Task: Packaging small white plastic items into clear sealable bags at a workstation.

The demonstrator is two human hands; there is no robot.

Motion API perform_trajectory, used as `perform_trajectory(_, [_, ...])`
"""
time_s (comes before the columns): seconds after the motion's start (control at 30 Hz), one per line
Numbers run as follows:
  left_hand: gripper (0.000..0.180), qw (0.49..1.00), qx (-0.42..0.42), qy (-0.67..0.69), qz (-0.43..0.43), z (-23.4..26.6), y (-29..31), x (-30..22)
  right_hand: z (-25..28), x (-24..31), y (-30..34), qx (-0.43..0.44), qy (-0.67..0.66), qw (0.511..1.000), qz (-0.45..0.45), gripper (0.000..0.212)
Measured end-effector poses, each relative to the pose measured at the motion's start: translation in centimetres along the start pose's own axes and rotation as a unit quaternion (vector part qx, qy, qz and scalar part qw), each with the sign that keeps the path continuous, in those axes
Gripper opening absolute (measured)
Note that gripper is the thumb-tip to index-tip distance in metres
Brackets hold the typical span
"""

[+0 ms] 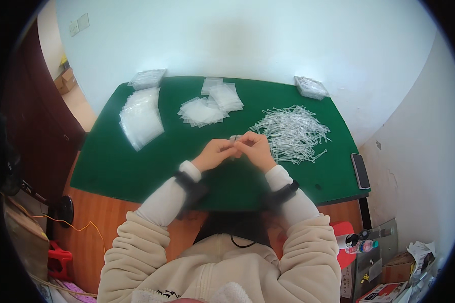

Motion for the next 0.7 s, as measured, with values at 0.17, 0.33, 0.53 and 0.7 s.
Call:
perform_trajectory(0.17, [0.021,0.983,-0.021,0.176,0.047,0.1,0.3,-0.6,-0.6,-0.2,-0.3,-0.015,-0.143,0.988,-0.048,0.007])
perform_trajectory(0.33, [0.024,0.972,0.006,0.216,0.094,-0.1,0.5,0.0,-0.5,-1.3,-0.4,-0.033,-0.19,0.979,-0.071,0.006])
perform_trajectory(0.53, [0.026,0.961,0.01,0.253,0.115,-0.4,0.6,0.6,-0.9,-1.6,-0.2,-0.033,-0.224,0.97,-0.087,0.007])
perform_trajectory(0.7, [0.026,0.958,0.003,0.257,0.126,-0.5,0.6,0.7,-0.8,-1.5,-0.1,-0.045,-0.234,0.968,-0.08,0.007])
Point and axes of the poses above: each hand's wrist, its own y-axis away from the middle knuckle, its own z-axis out of the back of the hand, x = y × z, the point moved 9 cm from there along -y, towards the middle knuckle, and after that the axes turned 1 degree about x, right-handed, at the moved point
